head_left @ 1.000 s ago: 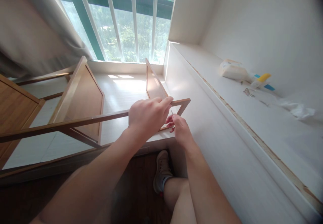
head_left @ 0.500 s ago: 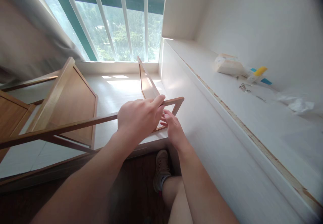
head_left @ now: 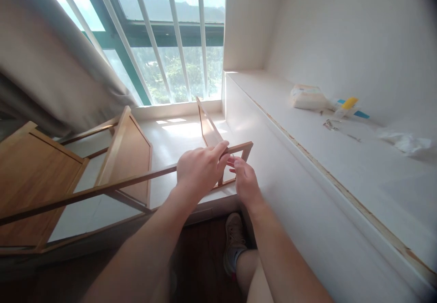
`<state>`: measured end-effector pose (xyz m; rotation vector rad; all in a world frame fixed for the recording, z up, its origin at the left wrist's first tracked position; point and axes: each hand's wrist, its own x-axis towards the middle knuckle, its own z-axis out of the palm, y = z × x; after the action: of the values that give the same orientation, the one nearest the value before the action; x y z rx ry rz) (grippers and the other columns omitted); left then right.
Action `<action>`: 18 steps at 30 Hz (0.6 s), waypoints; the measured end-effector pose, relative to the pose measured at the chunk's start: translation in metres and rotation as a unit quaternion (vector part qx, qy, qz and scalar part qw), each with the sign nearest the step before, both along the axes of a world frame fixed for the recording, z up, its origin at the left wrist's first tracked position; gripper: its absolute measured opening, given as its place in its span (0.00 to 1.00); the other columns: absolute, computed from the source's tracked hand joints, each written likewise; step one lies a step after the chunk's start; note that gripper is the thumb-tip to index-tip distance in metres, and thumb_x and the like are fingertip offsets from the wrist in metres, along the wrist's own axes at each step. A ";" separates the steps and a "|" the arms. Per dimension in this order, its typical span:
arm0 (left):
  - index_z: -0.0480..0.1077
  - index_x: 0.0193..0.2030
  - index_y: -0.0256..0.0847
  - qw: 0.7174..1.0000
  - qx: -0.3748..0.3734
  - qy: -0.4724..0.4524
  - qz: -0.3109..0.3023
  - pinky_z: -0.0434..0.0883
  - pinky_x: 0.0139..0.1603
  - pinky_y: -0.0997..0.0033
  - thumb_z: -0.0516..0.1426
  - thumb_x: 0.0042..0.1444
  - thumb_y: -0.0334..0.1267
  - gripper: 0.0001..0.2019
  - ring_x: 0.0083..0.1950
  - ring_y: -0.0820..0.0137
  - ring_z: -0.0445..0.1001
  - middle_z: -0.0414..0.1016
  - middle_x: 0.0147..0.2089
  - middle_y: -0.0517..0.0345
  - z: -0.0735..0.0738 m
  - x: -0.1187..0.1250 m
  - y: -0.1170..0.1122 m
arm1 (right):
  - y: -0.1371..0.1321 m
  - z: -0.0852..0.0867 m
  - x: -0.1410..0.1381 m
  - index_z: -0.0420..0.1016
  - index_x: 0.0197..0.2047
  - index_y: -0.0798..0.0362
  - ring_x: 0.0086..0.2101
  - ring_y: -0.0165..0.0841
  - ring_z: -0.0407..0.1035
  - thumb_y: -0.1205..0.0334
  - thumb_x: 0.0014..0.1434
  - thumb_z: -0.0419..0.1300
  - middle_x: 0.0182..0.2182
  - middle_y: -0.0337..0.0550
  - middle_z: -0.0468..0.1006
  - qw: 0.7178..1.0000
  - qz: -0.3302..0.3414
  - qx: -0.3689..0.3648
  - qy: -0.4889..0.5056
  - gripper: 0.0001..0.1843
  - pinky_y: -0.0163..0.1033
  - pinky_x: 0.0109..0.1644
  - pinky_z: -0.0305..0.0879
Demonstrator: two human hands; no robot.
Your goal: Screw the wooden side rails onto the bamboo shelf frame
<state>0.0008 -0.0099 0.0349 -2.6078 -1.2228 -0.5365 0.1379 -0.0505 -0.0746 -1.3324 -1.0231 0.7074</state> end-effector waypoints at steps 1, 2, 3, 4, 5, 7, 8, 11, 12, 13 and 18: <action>0.70 0.56 0.56 1.000 -0.003 0.000 0.006 0.52 0.27 0.66 0.50 0.68 0.47 0.13 0.35 0.63 0.80 0.83 0.37 0.66 0.000 0.000 -0.001 | -0.001 0.003 -0.001 0.78 0.49 0.53 0.49 0.42 0.74 0.47 0.70 0.46 0.46 0.48 0.82 1.000 -0.014 0.008 -0.014 0.25 0.46 0.51 0.68; 0.69 0.56 0.56 1.000 -0.008 -0.001 0.010 0.52 0.27 0.66 0.50 0.68 0.47 0.13 0.36 0.63 0.80 0.83 0.38 0.66 0.000 0.000 -0.001 | -0.003 0.007 -0.003 0.79 0.46 0.54 0.46 0.41 0.74 0.47 0.70 0.45 0.43 0.48 0.82 0.999 -0.032 0.019 -0.033 0.25 0.45 0.50 0.68; 0.69 0.56 0.57 1.000 -0.012 -0.001 0.012 0.52 0.28 0.66 0.50 0.69 0.47 0.13 0.36 0.63 0.80 0.83 0.38 0.66 0.000 0.000 -0.001 | -0.006 0.011 -0.005 0.79 0.41 0.54 0.43 0.40 0.75 0.48 0.71 0.45 0.40 0.47 0.82 0.997 -0.050 0.029 -0.053 0.26 0.44 0.49 0.67; 0.69 0.56 0.57 1.000 -0.016 -0.003 0.014 0.52 0.28 0.67 0.49 0.69 0.47 0.13 0.36 0.63 0.80 0.83 0.38 0.66 0.000 0.000 -0.002 | -0.009 0.016 -0.006 0.78 0.37 0.54 0.40 0.38 0.74 0.49 0.71 0.44 0.35 0.46 0.81 0.994 -0.070 0.041 -0.071 0.26 0.43 0.47 0.67; 0.69 0.56 0.57 1.000 -0.023 -0.005 0.016 0.53 0.28 0.67 0.49 0.69 0.48 0.13 0.36 0.63 0.80 0.83 0.38 0.66 -0.001 0.001 -0.002 | -0.012 0.020 -0.008 0.77 0.33 0.54 0.36 0.37 0.73 0.49 0.71 0.44 0.31 0.44 0.80 0.991 -0.091 0.053 -0.081 0.26 0.42 0.44 0.66; 0.68 0.57 0.57 0.999 -0.035 -0.006 0.024 0.56 0.29 0.68 0.49 0.69 0.48 0.14 0.37 0.62 0.80 0.83 0.38 0.64 -0.002 0.003 -0.001 | -0.017 0.026 -0.009 0.74 0.27 0.53 0.29 0.34 0.70 0.51 0.70 0.44 0.24 0.42 0.76 0.986 -0.131 0.080 -0.068 0.27 0.40 0.39 0.65; 0.68 0.57 0.58 0.999 -0.041 -0.006 0.028 0.58 0.30 0.68 0.49 0.69 0.49 0.15 0.37 0.62 0.80 0.82 0.37 0.63 -0.002 0.004 -0.001 | -0.019 0.028 -0.009 0.73 0.26 0.53 0.27 0.33 0.69 0.51 0.70 0.44 0.22 0.41 0.75 0.984 -0.147 0.094 -0.045 0.27 0.40 0.37 0.64; 0.68 0.59 0.55 0.998 -0.053 -0.010 0.024 0.64 0.34 0.66 0.48 0.69 0.49 0.16 0.39 0.62 0.79 0.82 0.39 0.60 0.000 0.005 0.001 | -0.020 0.025 -0.003 0.72 0.24 0.54 0.24 0.32 0.67 0.51 0.70 0.43 0.19 0.40 0.71 0.971 -0.198 0.130 0.022 0.28 0.39 0.33 0.63; 0.67 0.61 0.54 0.998 -0.054 -0.022 0.010 0.67 0.37 0.65 0.49 0.68 0.48 0.17 0.41 0.61 0.79 0.82 0.40 0.60 0.002 0.003 0.001 | -0.018 0.022 0.000 0.71 0.23 0.54 0.24 0.32 0.67 0.50 0.69 0.42 0.19 0.41 0.72 0.966 -0.216 0.136 0.044 0.29 0.39 0.32 0.63; 0.65 0.64 0.52 0.998 -0.051 -0.038 -0.013 0.68 0.41 0.64 0.50 0.68 0.47 0.19 0.44 0.61 0.78 0.81 0.43 0.59 0.005 0.000 0.000 | -0.016 0.019 0.004 0.71 0.23 0.54 0.23 0.32 0.67 0.50 0.69 0.42 0.20 0.41 0.72 0.960 -0.235 0.141 0.065 0.29 0.39 0.32 0.63; 0.64 0.66 0.48 0.994 -0.004 -0.095 -0.047 0.67 0.56 0.59 0.53 0.67 0.43 0.21 0.59 0.61 0.70 0.74 0.58 0.53 0.022 -0.049 -0.019 | -0.003 -0.001 0.021 0.73 0.28 0.54 0.33 0.35 0.71 0.50 0.65 0.44 0.28 0.44 0.76 0.932 -0.300 0.126 0.159 0.24 0.39 0.35 0.66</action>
<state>-0.0478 -0.0290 0.0569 -2.6821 -1.1612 -0.8170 0.1592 -0.0535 -0.0755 -1.1663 -0.3882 0.2962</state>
